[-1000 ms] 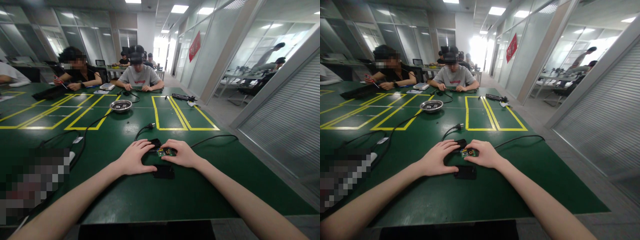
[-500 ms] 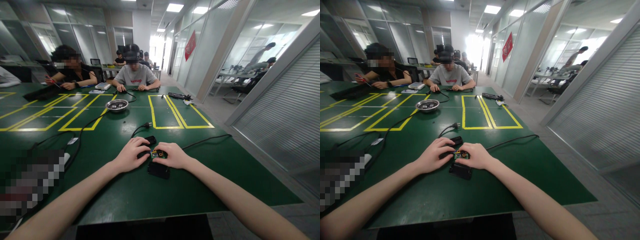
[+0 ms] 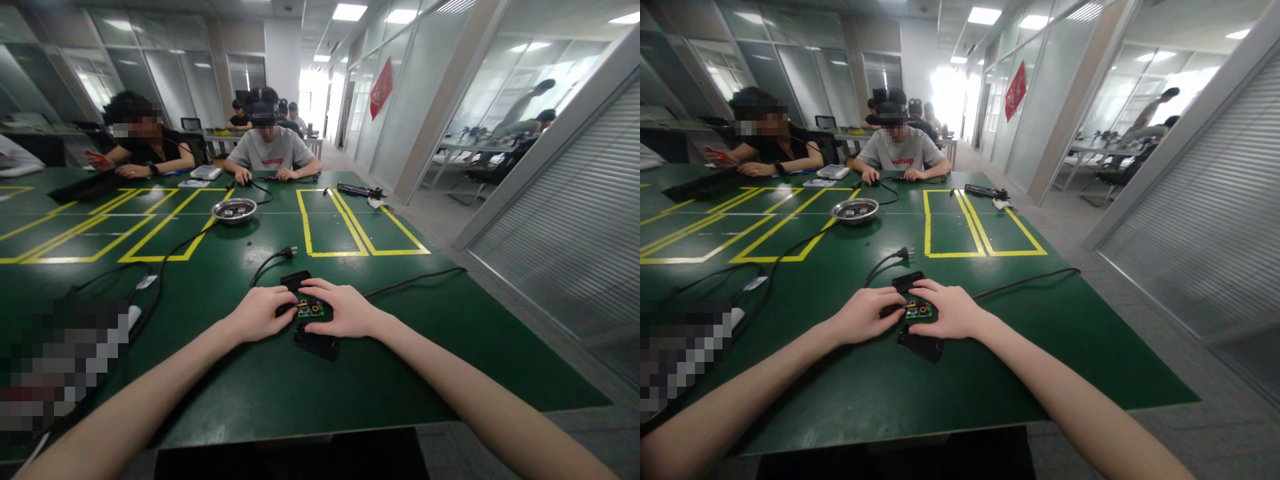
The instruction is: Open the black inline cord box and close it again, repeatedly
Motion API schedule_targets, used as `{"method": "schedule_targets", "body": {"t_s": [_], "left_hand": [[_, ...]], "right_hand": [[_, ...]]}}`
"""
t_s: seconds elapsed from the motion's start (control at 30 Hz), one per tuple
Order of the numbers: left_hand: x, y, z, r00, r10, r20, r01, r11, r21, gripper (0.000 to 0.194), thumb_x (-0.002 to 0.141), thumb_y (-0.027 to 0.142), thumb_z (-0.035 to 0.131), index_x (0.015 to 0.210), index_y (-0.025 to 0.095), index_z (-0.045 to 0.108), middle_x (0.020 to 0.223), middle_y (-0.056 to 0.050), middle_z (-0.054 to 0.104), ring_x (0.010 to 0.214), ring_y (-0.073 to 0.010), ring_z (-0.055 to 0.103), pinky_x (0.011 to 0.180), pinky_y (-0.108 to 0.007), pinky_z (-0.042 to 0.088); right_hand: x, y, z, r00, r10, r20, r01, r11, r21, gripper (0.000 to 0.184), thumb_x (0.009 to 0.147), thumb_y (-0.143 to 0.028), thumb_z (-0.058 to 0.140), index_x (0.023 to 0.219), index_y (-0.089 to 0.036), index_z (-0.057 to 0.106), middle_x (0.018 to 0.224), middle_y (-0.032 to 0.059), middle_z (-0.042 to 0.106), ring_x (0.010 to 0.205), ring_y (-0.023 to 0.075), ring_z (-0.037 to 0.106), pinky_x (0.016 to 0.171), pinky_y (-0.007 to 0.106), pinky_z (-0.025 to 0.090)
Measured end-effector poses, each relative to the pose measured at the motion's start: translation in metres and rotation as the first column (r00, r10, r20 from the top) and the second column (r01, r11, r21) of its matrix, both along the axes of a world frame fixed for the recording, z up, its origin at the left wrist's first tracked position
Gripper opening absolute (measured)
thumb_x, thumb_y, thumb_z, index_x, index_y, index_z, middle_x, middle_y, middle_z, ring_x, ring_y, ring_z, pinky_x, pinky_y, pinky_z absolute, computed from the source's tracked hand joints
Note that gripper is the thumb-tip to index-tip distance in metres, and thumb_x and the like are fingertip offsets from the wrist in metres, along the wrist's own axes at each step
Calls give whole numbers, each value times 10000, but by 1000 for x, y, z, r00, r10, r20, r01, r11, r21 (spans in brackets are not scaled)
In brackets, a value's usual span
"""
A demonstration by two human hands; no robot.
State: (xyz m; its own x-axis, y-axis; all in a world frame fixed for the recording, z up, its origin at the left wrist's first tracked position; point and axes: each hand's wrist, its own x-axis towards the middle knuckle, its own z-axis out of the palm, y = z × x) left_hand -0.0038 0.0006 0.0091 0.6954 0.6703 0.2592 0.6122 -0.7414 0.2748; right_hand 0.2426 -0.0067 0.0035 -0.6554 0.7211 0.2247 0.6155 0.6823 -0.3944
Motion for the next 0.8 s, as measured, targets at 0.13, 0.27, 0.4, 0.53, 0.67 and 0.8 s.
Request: {"method": "schedule_targets", "body": {"t_s": [0.13, 0.27, 0.4, 0.53, 0.67, 0.8], "left_hand": [[-4, 5, 1, 993, 117, -25, -117, 992, -36, 202, 949, 280, 597, 1053, 217, 758, 975, -29, 789, 789, -190, 726, 701, -271, 517], [-5, 4, 1, 991, 128, -31, -131, 988, -85, 284, 963, 322, 568, 1157, 227, 752, 1043, -36, 805, 853, -207, 743, 754, -285, 540], [-6, 1, 3, 998, 67, 15, -64, 990, -123, 316, 959, 359, 570, 1167, 209, 754, 1060, -56, 804, 843, -206, 738, 745, -284, 541], [-8, 2, 5, 999, 24, 35, -19, 989, -148, 312, 899, 343, 641, 1154, 208, 759, 1026, -44, 794, 817, -195, 730, 723, -269, 527], [-9, 6, 2, 997, 61, 43, -54, 988, -147, 314, 890, 427, 710, 1118, 219, 772, 1028, -45, 794, 876, -211, 734, 744, -266, 523], [-8, 10, 0, 990, 133, 41, -126, 982, -139, 282, 899, 411, 720, 1093, 216, 781, 993, -44, 799, 864, -217, 733, 727, -273, 513]], "right_hand": [[2, 0, 4, 999, -29, -12, 29, 999, -15, 723, 817, -588, 780, 1447, -284, 598, 1455, 98, 599, 1137, 299, 719, 976, 433, 584], [6, 2, 4, 999, -41, -33, 40, 999, -18, 732, 808, -571, 805, 1451, -294, 593, 1391, 91, 634, 1101, 284, 727, 966, 423, 578], [11, 5, 3, 997, -40, -59, 39, 999, -18, 716, 780, -564, 842, 1400, -272, 634, 1314, 92, 684, 1085, 282, 730, 939, 402, 581], [11, 9, 1, 995, -28, -97, 28, 1000, -9, 669, 781, -552, 852, 1360, -276, 664, 1263, 84, 711, 1073, 270, 733, 932, 388, 579], [5, 13, -3, 990, -22, -142, 22, 1000, 0, 680, 751, -566, 872, 1329, -260, 683, 1229, 86, 719, 1091, 276, 726, 947, 390, 575], [4, 16, -3, 981, -5, -194, 3, 1000, -13, 689, 767, -563, 861, 1340, -234, 670, 1239, 98, 703, 1093, 274, 713, 955, 407, 572]]}}
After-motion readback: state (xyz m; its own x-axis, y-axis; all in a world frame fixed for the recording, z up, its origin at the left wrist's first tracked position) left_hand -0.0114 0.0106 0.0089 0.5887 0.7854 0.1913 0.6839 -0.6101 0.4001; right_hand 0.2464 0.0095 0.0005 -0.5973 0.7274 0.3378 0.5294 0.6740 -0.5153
